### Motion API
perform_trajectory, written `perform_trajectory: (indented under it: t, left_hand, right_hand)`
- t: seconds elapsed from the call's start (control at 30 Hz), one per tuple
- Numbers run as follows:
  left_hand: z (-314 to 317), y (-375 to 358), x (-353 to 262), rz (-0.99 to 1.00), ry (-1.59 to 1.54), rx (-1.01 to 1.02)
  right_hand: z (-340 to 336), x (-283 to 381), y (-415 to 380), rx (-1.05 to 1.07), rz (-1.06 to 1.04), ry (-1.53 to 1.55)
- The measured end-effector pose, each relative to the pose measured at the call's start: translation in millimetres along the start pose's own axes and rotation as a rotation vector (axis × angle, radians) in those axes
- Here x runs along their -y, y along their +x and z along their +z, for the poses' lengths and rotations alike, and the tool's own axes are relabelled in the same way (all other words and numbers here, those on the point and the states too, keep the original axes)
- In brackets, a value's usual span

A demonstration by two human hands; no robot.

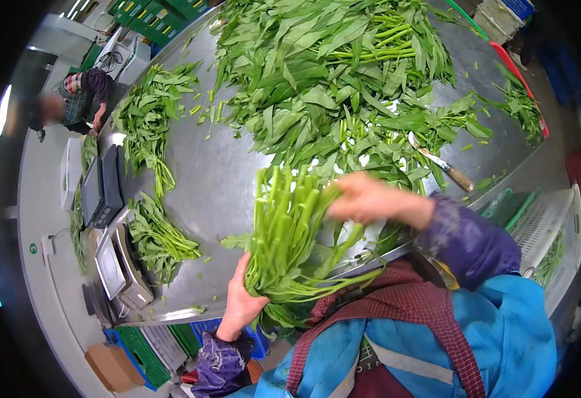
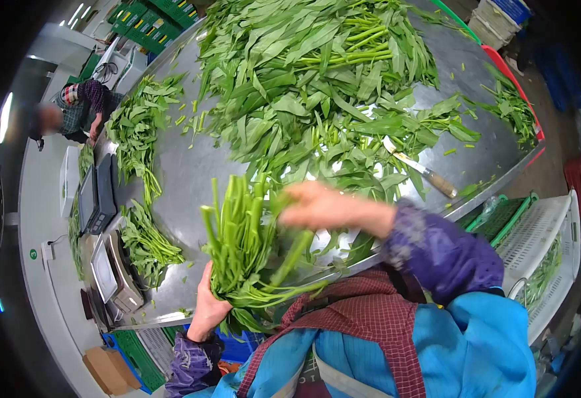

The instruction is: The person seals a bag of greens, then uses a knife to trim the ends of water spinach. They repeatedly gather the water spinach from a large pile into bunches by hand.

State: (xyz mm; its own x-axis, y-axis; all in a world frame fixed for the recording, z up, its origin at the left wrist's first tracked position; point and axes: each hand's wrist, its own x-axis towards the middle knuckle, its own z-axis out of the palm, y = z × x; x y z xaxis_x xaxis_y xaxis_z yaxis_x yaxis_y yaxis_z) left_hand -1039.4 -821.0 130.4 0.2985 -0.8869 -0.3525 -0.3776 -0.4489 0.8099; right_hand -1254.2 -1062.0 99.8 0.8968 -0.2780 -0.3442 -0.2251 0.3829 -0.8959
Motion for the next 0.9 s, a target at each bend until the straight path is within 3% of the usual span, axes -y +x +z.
perform_trajectory:
  t: [0.03,0.1,0.17,0.23,0.27,0.3,0.33,0.37,0.43,0.5,0.6,0.63,0.7,0.77,0.9]
  left_hand:
    - [-2.6,-1.6,1.2,-0.004,-0.001,-0.005]
    - [-5.4,-4.7,3.0,-0.059,-0.074,0.01]
    - [-6.4,-5.7,3.8,-0.078,-0.083,0.018]
    - [-1.3,-3.6,3.0,-0.091,-0.15,-0.001]
    - [0.2,-1.8,0.8,-0.057,-0.158,-0.017]
    - [1.3,-0.5,0.3,-0.058,-0.158,-0.017]
    - [2.0,0.3,-0.1,-0.046,-0.122,-0.025]
    - [2.9,1.3,-0.4,-0.035,-0.084,-0.032]
    - [5.4,3.3,-7.6,-0.042,-0.08,-0.009]
    - [6.8,3.9,-9.3,-0.06,-0.093,0.036]
    - [8.2,1.6,-18.4,-0.092,-0.177,0.112]
    - [8.7,1.8,-23.8,-0.112,-0.263,0.15]
    - [4.3,4.0,-26.2,-0.129,-0.256,0.165]
    - [-0.8,5.4,-25.2,-0.183,-0.324,0.222]
    - [-4.7,1.9,-11.3,-0.263,-0.468,0.187]
  right_hand:
    - [-23.2,24.2,-13.3,-0.049,0.025,0.186]
    - [-66.8,33.1,-29.0,-0.192,-0.264,0.415]
    - [-77.8,32.4,-32.4,-0.193,-0.246,0.433]
    - [-56.2,28.9,-33.5,-0.126,0.063,0.244]
    - [-41.0,20.0,-25.2,-0.138,0.202,-0.061]
    - [-28.0,11.1,-15.6,0.036,0.141,-0.24]
    - [-7.7,-1.7,-12.2,0.014,0.035,-0.225]
    - [5.1,-3.2,-5.7,0.089,0.107,-0.291]
    - [25.8,-1.1,2.3,0.195,-0.111,-0.165]
    - [27.4,0.9,4.3,0.207,0.046,-0.224]
    - [4.6,14.6,-5.0,0.103,-0.078,-0.227]
    - [3.8,30.8,-15.4,0.059,-0.032,-0.109]
    - [-11.4,41.5,-23.1,0.094,-0.103,-0.344]
    - [-15.2,57.4,-36.0,-0.114,-0.092,-0.191]
    - [-46.1,84.1,-60.4,-0.454,-0.356,0.218]
